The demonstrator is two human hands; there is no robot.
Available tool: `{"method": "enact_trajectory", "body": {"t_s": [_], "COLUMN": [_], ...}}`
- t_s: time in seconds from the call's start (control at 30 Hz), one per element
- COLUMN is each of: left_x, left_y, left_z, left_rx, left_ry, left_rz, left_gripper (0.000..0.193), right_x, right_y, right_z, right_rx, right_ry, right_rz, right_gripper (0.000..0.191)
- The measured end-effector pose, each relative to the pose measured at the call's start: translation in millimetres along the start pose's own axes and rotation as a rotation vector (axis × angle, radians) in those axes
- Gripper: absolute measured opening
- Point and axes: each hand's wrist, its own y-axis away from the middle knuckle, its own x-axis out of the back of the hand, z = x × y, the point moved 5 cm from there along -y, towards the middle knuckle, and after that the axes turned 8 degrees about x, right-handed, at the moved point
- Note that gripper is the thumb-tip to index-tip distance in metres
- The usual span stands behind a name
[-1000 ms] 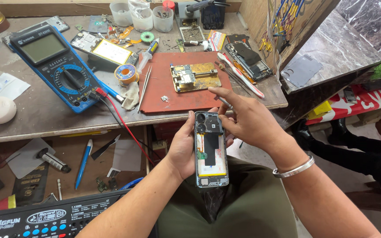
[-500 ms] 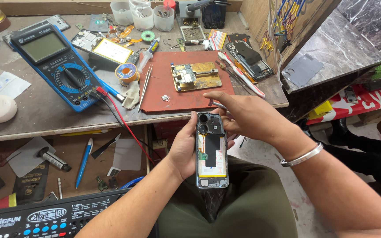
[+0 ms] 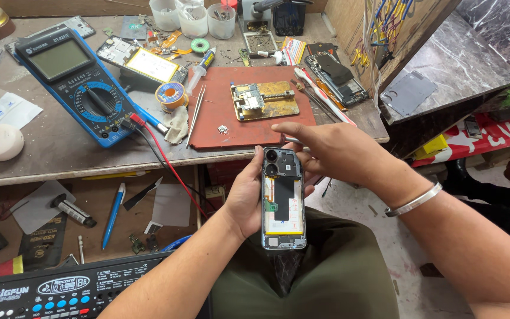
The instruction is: The person tests a smartphone by connecting a charger and navigating the screen, then removes the back cover to expose the battery and internal components. They use a small screwdriver to loosen screws around the camera module area.
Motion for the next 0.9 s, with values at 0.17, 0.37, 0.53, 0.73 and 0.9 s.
{"method": "enact_trajectory", "body": {"t_s": [0.17, 0.37, 0.53, 0.73, 0.9], "left_x": [4.1, 7.7, 8.7, 3.0, -2.4], "left_y": [0.4, -1.0, -1.6, -0.3, 1.3], "left_z": [-1.7, -4.1, -4.7, -2.4, -3.3], "left_rx": [0.009, 0.024, 0.033, 0.014, 0.03], "left_ry": [-0.008, -0.021, -0.019, -0.029, 0.089], "left_rz": [0.016, 0.024, 0.035, 0.027, -0.075], "left_gripper": [0.065, 0.065, 0.066, 0.067, 0.067], "right_x": [-1.0, -3.8, -4.0, 0.8, 9.5], "right_y": [2.9, 3.5, 2.4, 1.0, 24.7], "right_z": [-3.6, -0.6, 0.4, 3.4, 21.0], "right_rx": [0.003, 0.0, -0.01, -0.054, -0.122], "right_ry": [-0.039, -0.076, -0.092, -0.193, -0.688], "right_rz": [0.018, -0.006, -0.051, 0.007, 0.327], "right_gripper": [0.059, 0.058, 0.062, 0.061, 0.056]}}
